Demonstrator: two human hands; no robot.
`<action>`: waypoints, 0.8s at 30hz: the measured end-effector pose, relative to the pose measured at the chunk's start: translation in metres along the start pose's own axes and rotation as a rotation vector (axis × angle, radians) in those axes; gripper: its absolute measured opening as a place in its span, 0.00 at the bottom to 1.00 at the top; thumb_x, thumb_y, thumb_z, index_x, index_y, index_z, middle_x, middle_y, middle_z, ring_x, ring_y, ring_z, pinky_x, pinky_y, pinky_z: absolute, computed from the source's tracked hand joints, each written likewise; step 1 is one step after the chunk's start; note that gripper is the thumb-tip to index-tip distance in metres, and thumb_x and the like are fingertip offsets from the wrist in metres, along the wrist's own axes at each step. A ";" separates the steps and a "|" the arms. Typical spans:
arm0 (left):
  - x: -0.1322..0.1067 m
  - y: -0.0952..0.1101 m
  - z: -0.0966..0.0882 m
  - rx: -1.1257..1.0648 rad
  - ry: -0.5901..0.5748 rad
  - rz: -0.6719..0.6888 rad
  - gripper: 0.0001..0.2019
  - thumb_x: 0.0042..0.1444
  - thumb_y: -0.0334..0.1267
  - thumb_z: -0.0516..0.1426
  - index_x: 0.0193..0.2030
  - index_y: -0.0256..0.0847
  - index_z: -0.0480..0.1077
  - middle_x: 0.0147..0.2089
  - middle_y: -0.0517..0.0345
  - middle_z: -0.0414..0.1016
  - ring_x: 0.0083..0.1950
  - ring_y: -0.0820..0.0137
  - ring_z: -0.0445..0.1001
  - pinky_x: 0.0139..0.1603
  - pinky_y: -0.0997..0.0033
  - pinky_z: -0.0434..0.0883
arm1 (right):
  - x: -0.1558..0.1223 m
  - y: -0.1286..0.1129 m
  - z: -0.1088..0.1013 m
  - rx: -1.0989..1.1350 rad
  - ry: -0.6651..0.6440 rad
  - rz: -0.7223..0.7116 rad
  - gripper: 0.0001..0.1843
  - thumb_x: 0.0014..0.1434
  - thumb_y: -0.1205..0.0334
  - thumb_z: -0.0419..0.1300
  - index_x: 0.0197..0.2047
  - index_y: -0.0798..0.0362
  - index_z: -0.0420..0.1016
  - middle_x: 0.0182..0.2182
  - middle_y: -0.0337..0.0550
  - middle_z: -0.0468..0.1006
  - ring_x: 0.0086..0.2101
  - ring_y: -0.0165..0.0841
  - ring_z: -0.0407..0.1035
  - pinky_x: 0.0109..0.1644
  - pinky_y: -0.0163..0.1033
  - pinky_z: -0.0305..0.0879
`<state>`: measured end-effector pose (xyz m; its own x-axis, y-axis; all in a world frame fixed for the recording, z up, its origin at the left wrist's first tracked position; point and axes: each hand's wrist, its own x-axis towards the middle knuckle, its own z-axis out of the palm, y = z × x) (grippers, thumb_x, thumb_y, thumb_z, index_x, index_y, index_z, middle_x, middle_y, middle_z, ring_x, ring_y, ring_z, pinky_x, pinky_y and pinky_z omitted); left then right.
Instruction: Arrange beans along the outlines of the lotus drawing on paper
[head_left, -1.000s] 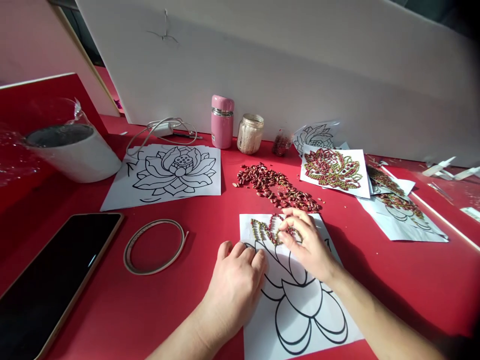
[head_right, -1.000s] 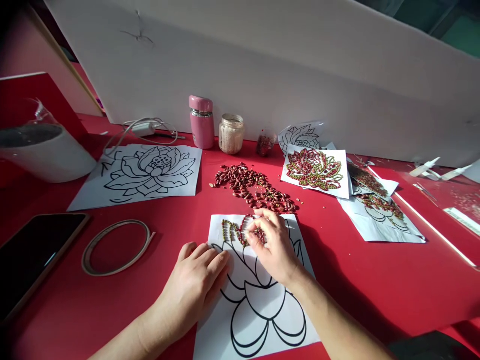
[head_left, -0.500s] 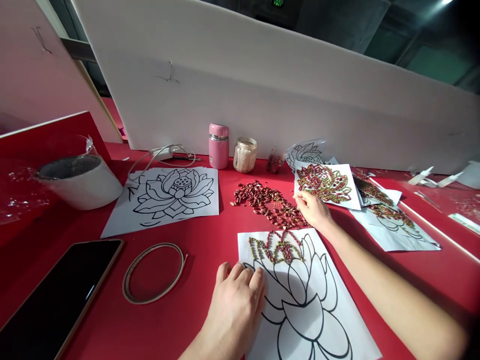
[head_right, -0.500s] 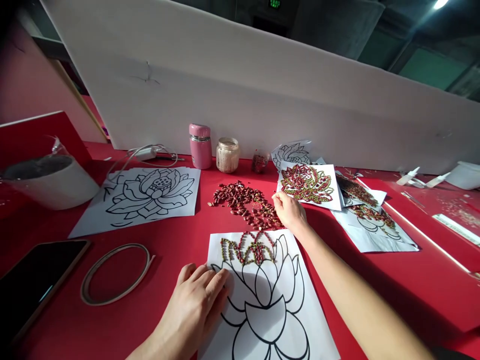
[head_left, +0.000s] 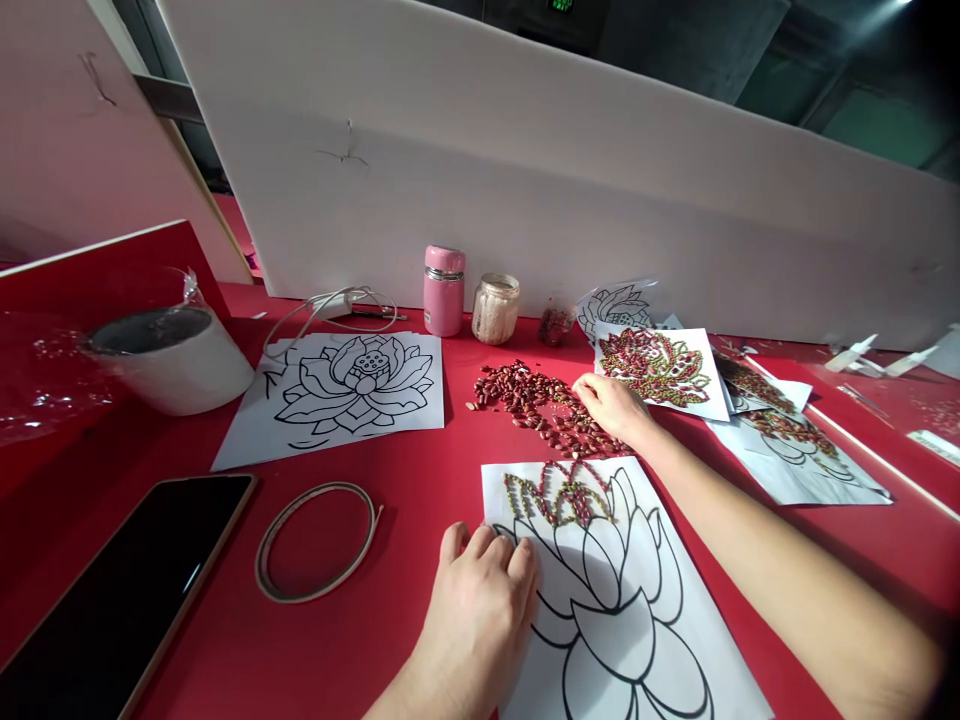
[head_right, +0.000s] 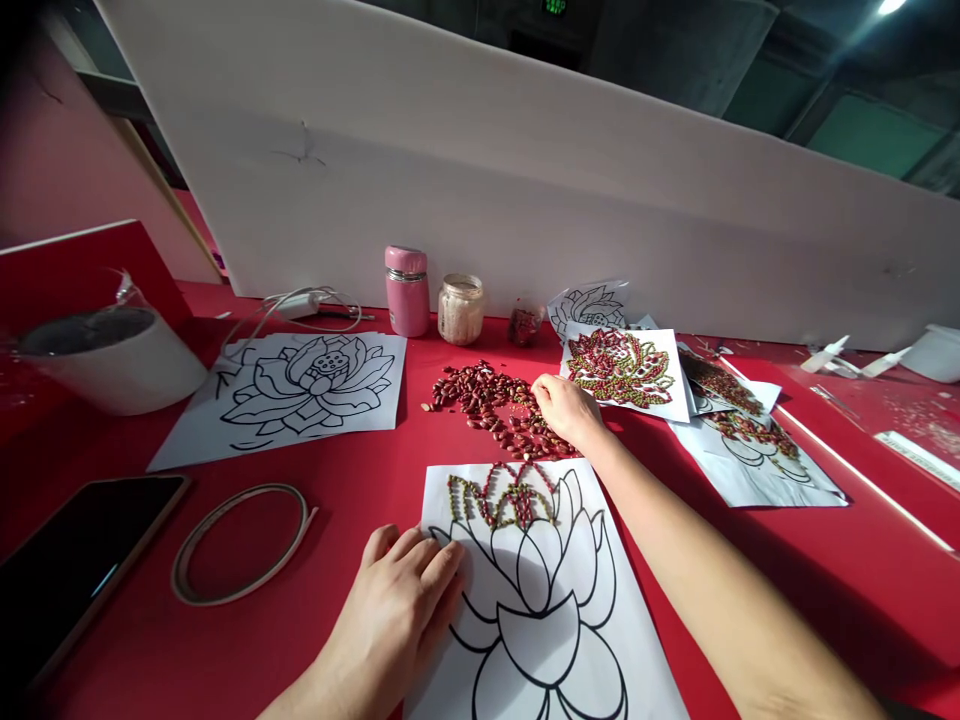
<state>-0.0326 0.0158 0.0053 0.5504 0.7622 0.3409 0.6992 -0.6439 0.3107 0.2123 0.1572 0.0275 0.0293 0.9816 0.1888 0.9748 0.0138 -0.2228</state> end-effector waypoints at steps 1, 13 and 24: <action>0.000 0.000 0.000 -0.002 -0.001 -0.001 0.08 0.54 0.28 0.47 0.28 0.39 0.63 0.24 0.59 0.65 0.28 0.70 0.61 0.36 0.64 0.56 | 0.000 0.000 0.000 0.001 -0.006 -0.009 0.12 0.55 0.60 0.47 0.34 0.50 0.72 0.33 0.41 0.75 0.28 0.29 0.66 0.29 0.33 0.55; -0.001 0.000 0.000 -0.008 -0.043 0.011 0.08 0.55 0.29 0.47 0.29 0.39 0.64 0.25 0.58 0.65 0.29 0.70 0.61 0.36 0.64 0.55 | -0.017 -0.005 -0.010 -0.034 -0.163 -0.092 0.08 0.49 0.58 0.54 0.26 0.49 0.72 0.25 0.36 0.75 0.25 0.27 0.64 0.28 0.32 0.55; 0.000 -0.001 -0.002 -0.010 -0.076 0.018 0.07 0.55 0.30 0.47 0.30 0.39 0.65 0.25 0.59 0.64 0.30 0.69 0.61 0.37 0.64 0.55 | -0.014 -0.011 -0.009 -0.039 -0.221 -0.029 0.07 0.46 0.61 0.54 0.20 0.50 0.70 0.19 0.37 0.72 0.22 0.28 0.62 0.27 0.34 0.51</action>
<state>-0.0340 0.0159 0.0068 0.5960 0.7533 0.2780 0.6847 -0.6577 0.3142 0.2031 0.1421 0.0357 -0.0437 0.9988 -0.0208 0.9825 0.0391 -0.1822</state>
